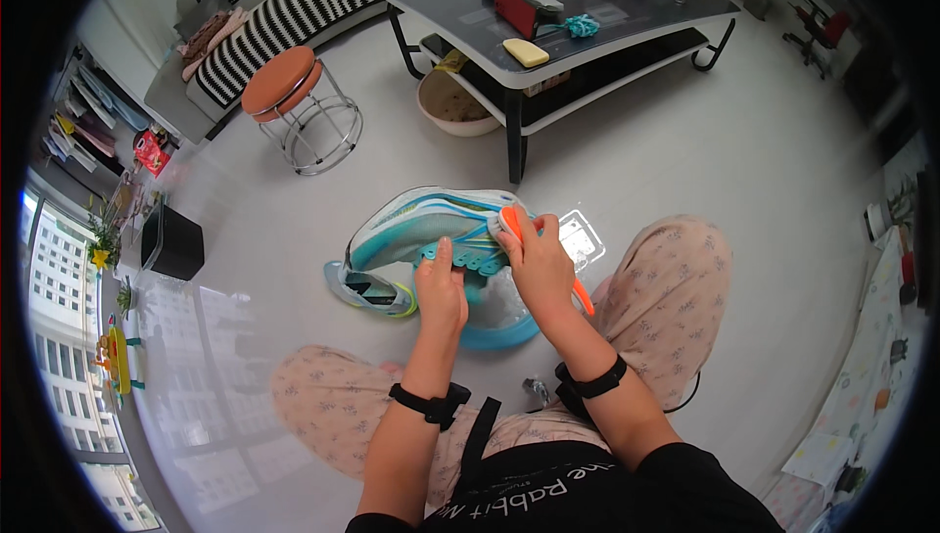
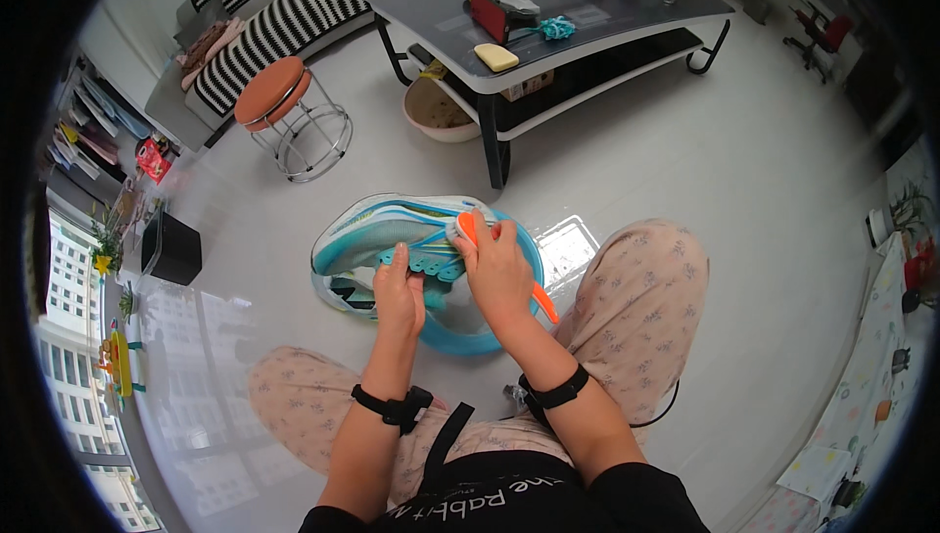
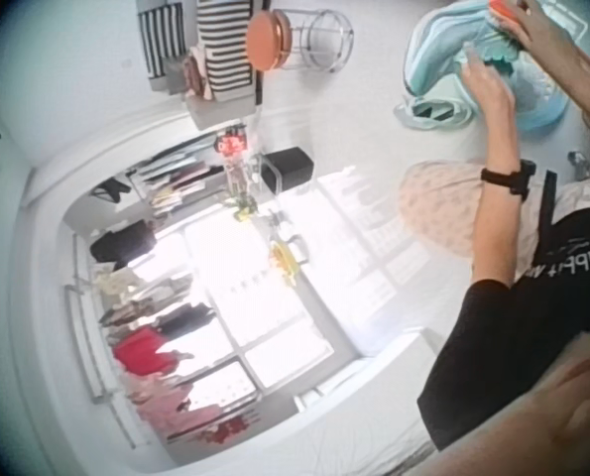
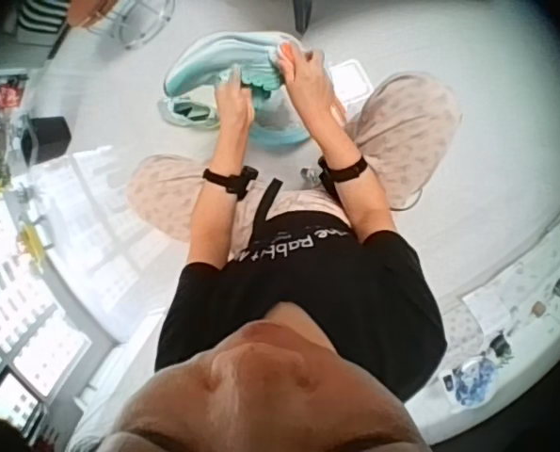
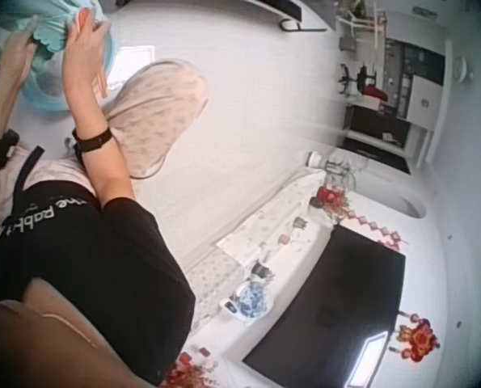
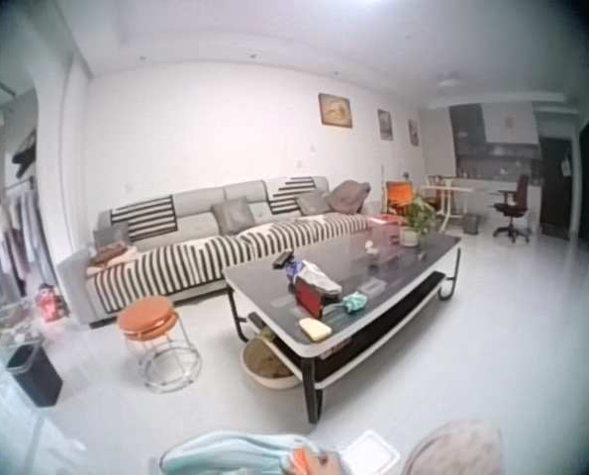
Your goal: Clean a pair of sneakers using a brush and a bucket of water.
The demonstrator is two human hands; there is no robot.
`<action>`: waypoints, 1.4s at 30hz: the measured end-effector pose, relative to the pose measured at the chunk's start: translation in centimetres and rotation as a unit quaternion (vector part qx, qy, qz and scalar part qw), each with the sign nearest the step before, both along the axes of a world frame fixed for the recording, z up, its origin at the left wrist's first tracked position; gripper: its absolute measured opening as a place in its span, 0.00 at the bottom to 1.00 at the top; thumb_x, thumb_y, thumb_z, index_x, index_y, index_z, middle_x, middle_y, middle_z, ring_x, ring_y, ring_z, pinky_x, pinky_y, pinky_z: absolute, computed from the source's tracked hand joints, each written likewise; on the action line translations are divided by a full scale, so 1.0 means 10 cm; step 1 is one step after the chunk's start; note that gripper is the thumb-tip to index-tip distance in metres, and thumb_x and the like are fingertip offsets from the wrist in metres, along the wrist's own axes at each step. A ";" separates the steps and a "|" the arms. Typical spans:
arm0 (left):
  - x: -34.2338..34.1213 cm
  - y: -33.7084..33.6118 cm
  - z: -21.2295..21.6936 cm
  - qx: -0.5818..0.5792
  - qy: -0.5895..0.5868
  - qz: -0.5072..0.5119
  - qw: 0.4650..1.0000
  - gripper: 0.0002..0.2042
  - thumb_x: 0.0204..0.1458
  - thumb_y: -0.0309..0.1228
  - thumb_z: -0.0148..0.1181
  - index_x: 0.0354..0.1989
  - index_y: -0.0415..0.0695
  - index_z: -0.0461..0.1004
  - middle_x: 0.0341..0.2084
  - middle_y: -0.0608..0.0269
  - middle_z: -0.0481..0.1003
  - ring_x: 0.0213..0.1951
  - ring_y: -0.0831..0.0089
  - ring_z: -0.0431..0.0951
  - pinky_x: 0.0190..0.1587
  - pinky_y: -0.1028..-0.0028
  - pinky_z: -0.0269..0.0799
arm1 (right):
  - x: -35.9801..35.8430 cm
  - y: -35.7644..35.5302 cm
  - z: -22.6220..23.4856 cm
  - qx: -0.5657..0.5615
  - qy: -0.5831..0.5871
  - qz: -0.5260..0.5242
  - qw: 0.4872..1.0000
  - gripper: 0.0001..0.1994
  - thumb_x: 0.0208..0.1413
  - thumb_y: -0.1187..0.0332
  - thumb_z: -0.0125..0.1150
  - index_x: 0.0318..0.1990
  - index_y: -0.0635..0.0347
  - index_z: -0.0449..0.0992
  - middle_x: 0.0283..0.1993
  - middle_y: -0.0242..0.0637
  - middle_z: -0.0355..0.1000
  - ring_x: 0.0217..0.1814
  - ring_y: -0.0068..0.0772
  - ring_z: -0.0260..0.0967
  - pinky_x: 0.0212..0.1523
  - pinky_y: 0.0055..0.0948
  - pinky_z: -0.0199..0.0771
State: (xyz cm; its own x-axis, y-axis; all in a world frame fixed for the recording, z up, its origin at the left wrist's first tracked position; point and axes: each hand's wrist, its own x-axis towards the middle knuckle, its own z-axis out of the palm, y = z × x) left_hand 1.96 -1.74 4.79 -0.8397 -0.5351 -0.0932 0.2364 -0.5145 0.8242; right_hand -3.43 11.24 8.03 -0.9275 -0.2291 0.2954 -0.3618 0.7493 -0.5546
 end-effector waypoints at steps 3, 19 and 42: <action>0.00 -0.01 0.01 0.013 0.030 0.026 0.999 0.14 0.62 0.33 0.52 0.48 0.33 0.69 0.45 0.56 0.73 0.48 0.68 0.73 0.53 0.68 0.70 | 0.01 0.01 -0.16 0.024 0.026 -0.012 0.999 0.22 0.57 0.58 0.58 0.59 0.52 0.67 0.43 0.42 0.65 0.35 0.43 0.70 0.30 0.36 0.73; 0.00 -0.06 0.11 0.084 0.052 0.025 0.995 0.11 0.62 0.30 0.51 0.49 0.37 0.66 0.45 0.56 0.72 0.47 0.67 0.74 0.51 0.67 0.72 | 0.02 -0.17 -0.12 -0.079 0.122 0.086 0.986 0.30 0.52 0.70 0.61 0.65 0.45 0.63 0.46 0.40 0.67 0.43 0.42 0.65 0.40 0.39 0.62; 0.01 0.00 0.02 0.007 0.005 0.086 0.996 0.06 0.61 0.24 0.51 0.44 0.37 0.69 0.41 0.62 0.72 0.41 0.76 0.70 0.49 0.75 0.66 | 0.10 -0.01 -0.26 0.025 -0.017 0.057 0.998 0.33 0.52 0.78 0.54 0.67 0.43 0.60 0.49 0.41 0.65 0.46 0.46 0.62 0.43 0.41 0.58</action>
State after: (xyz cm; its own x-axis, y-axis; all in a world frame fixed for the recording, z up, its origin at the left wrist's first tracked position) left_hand 2.07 -1.75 4.97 -0.7361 -0.6702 -0.0944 0.3305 -0.4777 0.8140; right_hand -2.44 11.13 5.44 -0.9039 -0.3472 0.2499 -0.4278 0.7314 -0.5310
